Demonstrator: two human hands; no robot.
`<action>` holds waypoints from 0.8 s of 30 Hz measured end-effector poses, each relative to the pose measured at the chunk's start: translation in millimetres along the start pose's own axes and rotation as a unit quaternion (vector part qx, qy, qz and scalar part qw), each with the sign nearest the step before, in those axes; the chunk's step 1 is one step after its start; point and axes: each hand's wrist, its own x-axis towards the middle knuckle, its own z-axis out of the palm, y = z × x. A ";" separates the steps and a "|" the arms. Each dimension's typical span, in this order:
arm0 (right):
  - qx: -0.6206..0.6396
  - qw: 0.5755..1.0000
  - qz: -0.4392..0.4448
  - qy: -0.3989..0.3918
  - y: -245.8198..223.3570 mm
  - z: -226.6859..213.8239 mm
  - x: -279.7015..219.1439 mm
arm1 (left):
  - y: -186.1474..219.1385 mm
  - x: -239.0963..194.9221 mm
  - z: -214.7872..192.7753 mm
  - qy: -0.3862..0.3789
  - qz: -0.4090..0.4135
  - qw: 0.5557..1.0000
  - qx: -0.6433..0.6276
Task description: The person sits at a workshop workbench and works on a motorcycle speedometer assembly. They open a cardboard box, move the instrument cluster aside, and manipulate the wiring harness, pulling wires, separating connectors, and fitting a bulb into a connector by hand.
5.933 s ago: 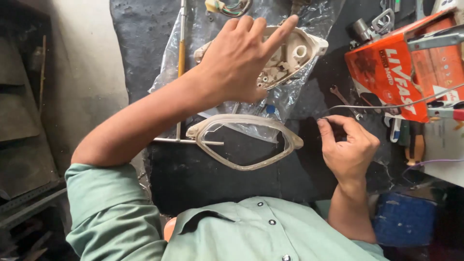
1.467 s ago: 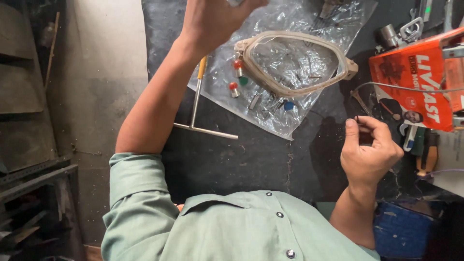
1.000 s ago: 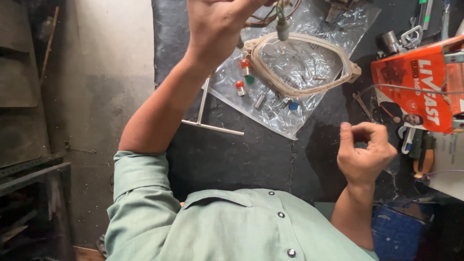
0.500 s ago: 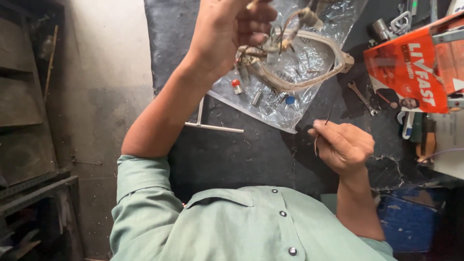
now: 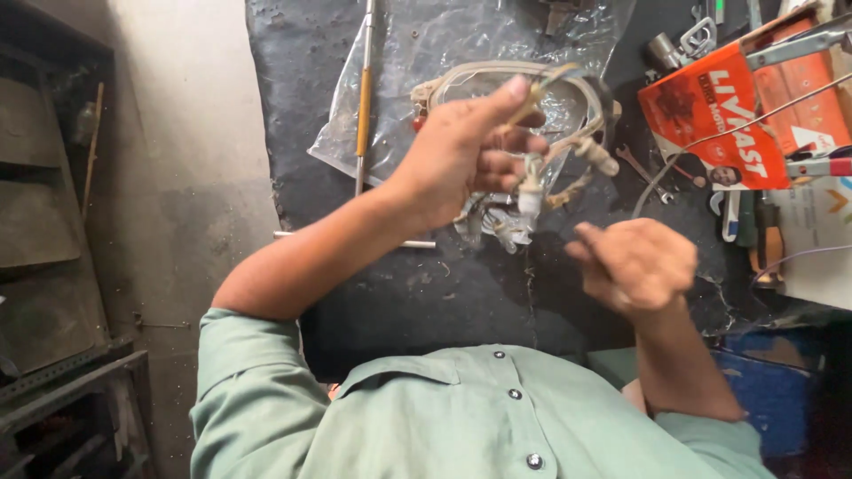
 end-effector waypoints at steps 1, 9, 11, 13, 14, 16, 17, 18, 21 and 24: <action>0.000 1.000 0.021 0.017 3.6 -3.9 -0.9 | -3.9 -4.6 2.9 0.006 -0.017 1.000 -0.006; 0.118 0.955 0.269 0.045 15.4 -13.5 2.5 | -50.5 -54.8 22.4 0.010 -0.075 0.996 -0.047; 0.223 0.930 0.290 0.023 16.2 -11.2 5.7 | -57.0 -63.1 28.1 -0.022 -0.023 0.999 0.037; 0.262 0.918 0.298 -0.003 16.1 -12.8 15.1 | -55.9 -66.2 32.3 -0.015 0.012 0.994 0.108; 0.300 0.906 0.298 -0.023 16.7 -14.5 20.7 | -54.4 -66.9 35.0 -0.011 0.054 0.982 0.183; 0.333 0.898 0.284 -0.048 20.3 -12.3 23.2 | -48.9 -67.2 36.1 -0.011 0.090 0.967 0.237; 0.367 0.888 0.267 -0.075 21.3 -11.1 24.0 | -46.6 -68.5 36.7 -0.008 0.126 0.948 0.291; 0.367 0.887 0.270 -0.075 20.0 -10.1 22.2 | -48.6 -68.3 35.5 -0.009 0.124 0.949 0.290; 0.394 0.879 0.245 -0.112 16.5 -6.3 16.9 | -54.5 -68.3 33.3 -0.003 0.177 0.922 0.345; 0.408 0.867 0.260 -0.121 14.2 1.4 9.6 | -56.4 -68.8 32.3 0.016 0.225 0.901 0.371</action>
